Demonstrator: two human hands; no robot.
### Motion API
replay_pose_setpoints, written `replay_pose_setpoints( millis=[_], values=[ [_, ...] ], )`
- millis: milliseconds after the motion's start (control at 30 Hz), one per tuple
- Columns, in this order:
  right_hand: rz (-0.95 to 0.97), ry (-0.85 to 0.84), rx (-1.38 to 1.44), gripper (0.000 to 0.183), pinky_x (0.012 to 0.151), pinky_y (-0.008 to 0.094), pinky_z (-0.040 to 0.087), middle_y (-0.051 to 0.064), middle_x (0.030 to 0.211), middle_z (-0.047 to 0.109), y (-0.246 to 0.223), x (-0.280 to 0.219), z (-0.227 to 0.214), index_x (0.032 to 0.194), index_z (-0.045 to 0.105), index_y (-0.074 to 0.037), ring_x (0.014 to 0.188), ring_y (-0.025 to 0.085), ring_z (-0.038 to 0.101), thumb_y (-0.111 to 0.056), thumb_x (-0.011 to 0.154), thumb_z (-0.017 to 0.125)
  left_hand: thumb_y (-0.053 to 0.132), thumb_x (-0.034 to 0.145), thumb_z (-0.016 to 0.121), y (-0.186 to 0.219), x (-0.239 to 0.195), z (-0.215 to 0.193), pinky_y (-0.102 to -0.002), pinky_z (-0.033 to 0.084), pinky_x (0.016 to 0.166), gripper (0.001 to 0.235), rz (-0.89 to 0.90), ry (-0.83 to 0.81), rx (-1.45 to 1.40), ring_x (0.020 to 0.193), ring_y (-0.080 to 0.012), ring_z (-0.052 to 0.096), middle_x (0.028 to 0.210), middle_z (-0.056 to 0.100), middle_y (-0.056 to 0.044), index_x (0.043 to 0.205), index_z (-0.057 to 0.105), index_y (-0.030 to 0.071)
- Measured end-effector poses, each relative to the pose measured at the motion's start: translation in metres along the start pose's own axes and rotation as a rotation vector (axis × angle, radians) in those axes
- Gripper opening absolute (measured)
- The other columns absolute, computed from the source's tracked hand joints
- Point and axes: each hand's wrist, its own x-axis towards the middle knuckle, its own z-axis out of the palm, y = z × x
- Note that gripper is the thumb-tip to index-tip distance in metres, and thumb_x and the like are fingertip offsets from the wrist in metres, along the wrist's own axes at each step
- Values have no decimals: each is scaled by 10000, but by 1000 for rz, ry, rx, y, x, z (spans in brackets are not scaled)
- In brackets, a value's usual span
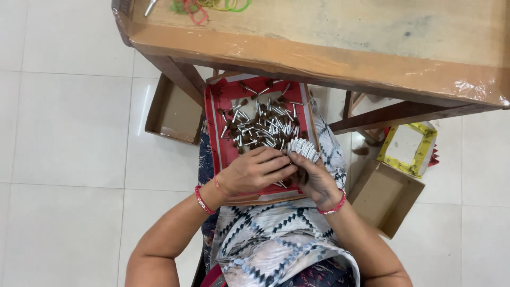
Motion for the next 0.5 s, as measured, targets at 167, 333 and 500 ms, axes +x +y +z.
replay_pose_setpoints(
  millis=[167, 333, 500],
  values=[
    [-21, 4, 85, 250, 799, 312, 595, 63, 998, 756, 8, 15, -10, 1129, 733, -21, 919, 178, 713, -141, 910, 752, 95, 895, 676, 18, -19, 12, -376, 570, 886, 368, -230, 148, -162, 1028, -240, 659, 1154, 657, -66, 1259, 710, 138],
    [-67, 86, 102, 231, 800, 340, 610, 56, 975, 757, -3, 8, 10, 1114, 724, -41, 903, 186, 717, -131, 903, 748, 90, 914, 764, 26, -12, 15, -353, 577, 832, 334, -567, 296, -398, 971, -234, 681, 1110, 668, -74, 1243, 706, 109],
    [-153, 66, 65, 223, 794, 319, 600, 70, 985, 758, 1, 9, 6, 1116, 727, -30, 901, 175, 721, -128, 919, 765, 125, 914, 784, 31, -3, 21, -366, 595, 785, 242, -571, 245, -341, 937, -258, 711, 1061, 683, -103, 1137, 717, 61]
  ],
)
